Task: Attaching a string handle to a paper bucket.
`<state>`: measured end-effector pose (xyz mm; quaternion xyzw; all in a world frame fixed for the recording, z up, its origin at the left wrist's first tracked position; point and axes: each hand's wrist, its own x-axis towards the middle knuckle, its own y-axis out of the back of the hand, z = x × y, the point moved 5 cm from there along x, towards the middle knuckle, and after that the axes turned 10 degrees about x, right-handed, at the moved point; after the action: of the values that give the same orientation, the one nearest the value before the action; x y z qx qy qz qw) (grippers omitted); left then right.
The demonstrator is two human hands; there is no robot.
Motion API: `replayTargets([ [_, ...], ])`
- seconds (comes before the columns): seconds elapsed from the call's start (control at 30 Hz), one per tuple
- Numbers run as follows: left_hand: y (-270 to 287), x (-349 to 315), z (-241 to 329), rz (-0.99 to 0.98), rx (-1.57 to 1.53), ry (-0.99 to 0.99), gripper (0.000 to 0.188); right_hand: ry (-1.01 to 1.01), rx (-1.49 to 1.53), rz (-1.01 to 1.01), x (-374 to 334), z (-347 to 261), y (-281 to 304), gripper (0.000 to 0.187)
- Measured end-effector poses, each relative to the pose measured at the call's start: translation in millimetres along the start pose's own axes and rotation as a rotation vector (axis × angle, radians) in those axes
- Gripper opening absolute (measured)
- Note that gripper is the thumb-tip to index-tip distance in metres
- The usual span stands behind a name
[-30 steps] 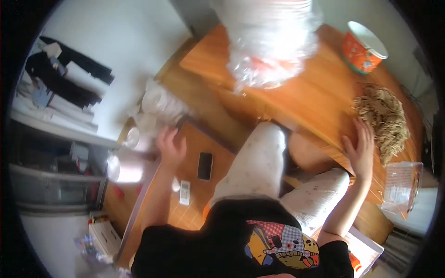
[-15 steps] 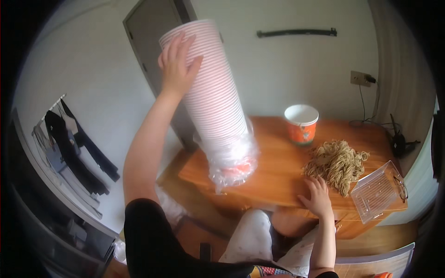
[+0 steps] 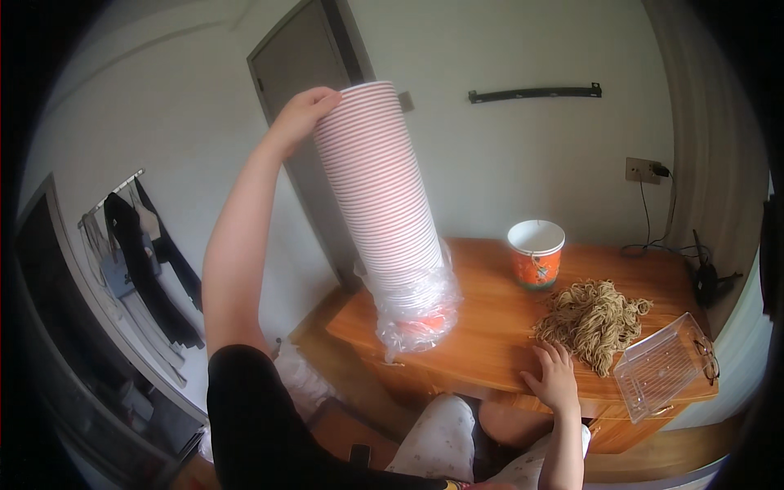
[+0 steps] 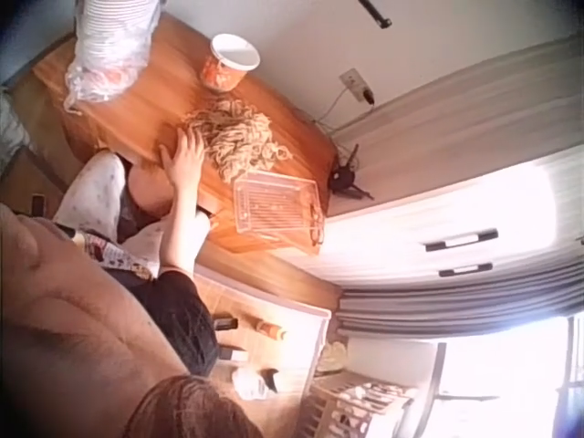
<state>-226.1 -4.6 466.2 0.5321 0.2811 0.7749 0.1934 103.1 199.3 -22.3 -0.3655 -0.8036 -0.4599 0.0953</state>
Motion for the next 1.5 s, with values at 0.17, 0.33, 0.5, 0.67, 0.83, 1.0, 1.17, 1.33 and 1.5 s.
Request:
replayTargets([
  [0.17, 12, 4, 7, -0.138, 0.024, 0.065, 0.023, 0.017, -0.023, 0.008, -2, 2, -1, 0.059],
  [0.33, 20, 6, 7, -0.104, 0.051, 0.081, 0.024, 0.009, 0.006, 0.024, -2, 0, 1, 0.058],
  [0.5, 16, 10, 4, -0.048, 0.003, 0.049, 0.025, -0.003, -0.004, 0.03, -3, 1, 1, 0.058],
  [0.67, 15, 20, 2, 0.044, -0.012, 0.004, 0.027, 0.0, -0.023, 0.017, 0, 3, -1, 0.057],
  [0.83, 44, 22, 6, 0.505, -0.008, -0.134, 0.026, 0.016, -0.009, 0.022, 1, 0, -1, 0.057],
  [1.0, 65, -11, 49, 0.968, 0.098, -0.414, 0.023, 0.007, -0.019, 0.032, -1, 1, 0, 0.056],
  [1.17, 19, -78, 109, 0.787, -0.769, -0.446, 0.015, 0.008, -0.021, 0.08, -4, -4, 7, 0.064],
  [1.33, -114, -182, 115, 0.131, -0.849, -0.448, 0.012, -0.071, 0.673, 0.504, -13, 14, 22, 0.063],
  [1.5, -197, -271, 119, -0.083, -0.523, -0.493, 0.021, 0.059, 1.199, 0.669, -44, 7, 56, 0.095],
])
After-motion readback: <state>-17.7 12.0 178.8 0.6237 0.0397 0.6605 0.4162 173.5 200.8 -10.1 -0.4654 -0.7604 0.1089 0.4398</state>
